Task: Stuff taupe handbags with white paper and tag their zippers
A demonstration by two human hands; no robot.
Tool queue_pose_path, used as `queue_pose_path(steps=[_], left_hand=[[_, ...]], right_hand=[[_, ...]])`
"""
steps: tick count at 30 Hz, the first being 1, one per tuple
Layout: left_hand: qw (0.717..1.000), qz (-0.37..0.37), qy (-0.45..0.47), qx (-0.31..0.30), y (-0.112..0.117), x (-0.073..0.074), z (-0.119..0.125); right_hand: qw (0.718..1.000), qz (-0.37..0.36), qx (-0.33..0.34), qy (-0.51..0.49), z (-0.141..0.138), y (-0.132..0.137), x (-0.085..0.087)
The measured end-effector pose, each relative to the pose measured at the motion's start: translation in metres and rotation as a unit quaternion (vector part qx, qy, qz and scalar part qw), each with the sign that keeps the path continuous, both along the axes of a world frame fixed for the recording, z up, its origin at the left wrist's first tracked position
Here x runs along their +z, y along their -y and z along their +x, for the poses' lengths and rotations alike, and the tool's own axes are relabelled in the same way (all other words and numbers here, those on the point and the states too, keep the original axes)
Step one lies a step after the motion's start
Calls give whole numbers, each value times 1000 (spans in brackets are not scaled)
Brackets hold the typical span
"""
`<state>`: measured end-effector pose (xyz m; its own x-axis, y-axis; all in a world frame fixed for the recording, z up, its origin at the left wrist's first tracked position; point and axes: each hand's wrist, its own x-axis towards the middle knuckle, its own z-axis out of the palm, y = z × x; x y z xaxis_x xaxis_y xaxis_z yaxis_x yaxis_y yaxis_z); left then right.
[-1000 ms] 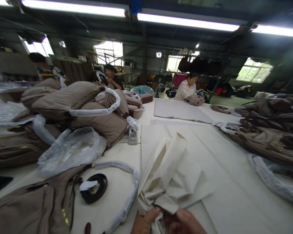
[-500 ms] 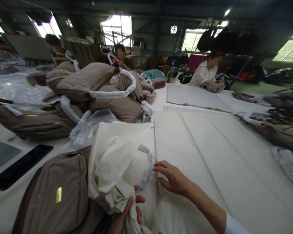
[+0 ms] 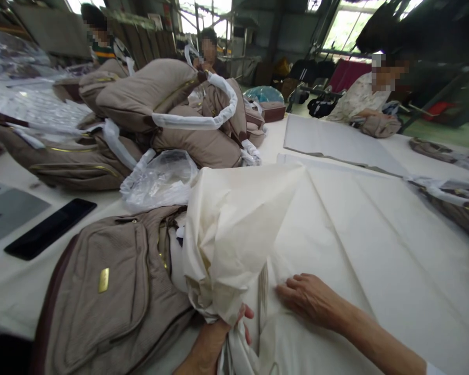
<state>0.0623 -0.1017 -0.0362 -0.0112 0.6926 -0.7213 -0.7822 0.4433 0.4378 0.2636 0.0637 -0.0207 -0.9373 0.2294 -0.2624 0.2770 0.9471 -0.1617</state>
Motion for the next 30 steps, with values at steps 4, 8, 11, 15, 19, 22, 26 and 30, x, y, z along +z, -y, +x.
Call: queue_pose_path(steps=[4, 8, 11, 15, 19, 22, 26, 30], left_hand=[[1000, 8, 2, -20, 0, -2, -1], [998, -3, -1, -58, 0, -2, -1], [999, 4, -9, -35, -5, 3, 1], [999, 38, -1, 13, -26, 8, 8], [996, 62, 60, 3, -51, 5, 18], [995, 27, 91, 5, -66, 1, 22], [996, -6, 65, -53, -93, 5, 30], [990, 21, 84, -115, -117, 14, 43]], right_hand=[[999, -19, -20, -22, 9, 1, -6], [997, -12, -20, -78, 20, 2, -13], [995, -38, -20, -87, 23, 2, -14], [992, -48, -29, -115, 23, 3, -14], [991, -41, -35, -119, 24, 3, -18], [991, -37, -36, -122, 25, 3, -22], [984, -53, -61, -160, 27, 3, -26], [924, -165, -256, -231, 24, 10, -18]])
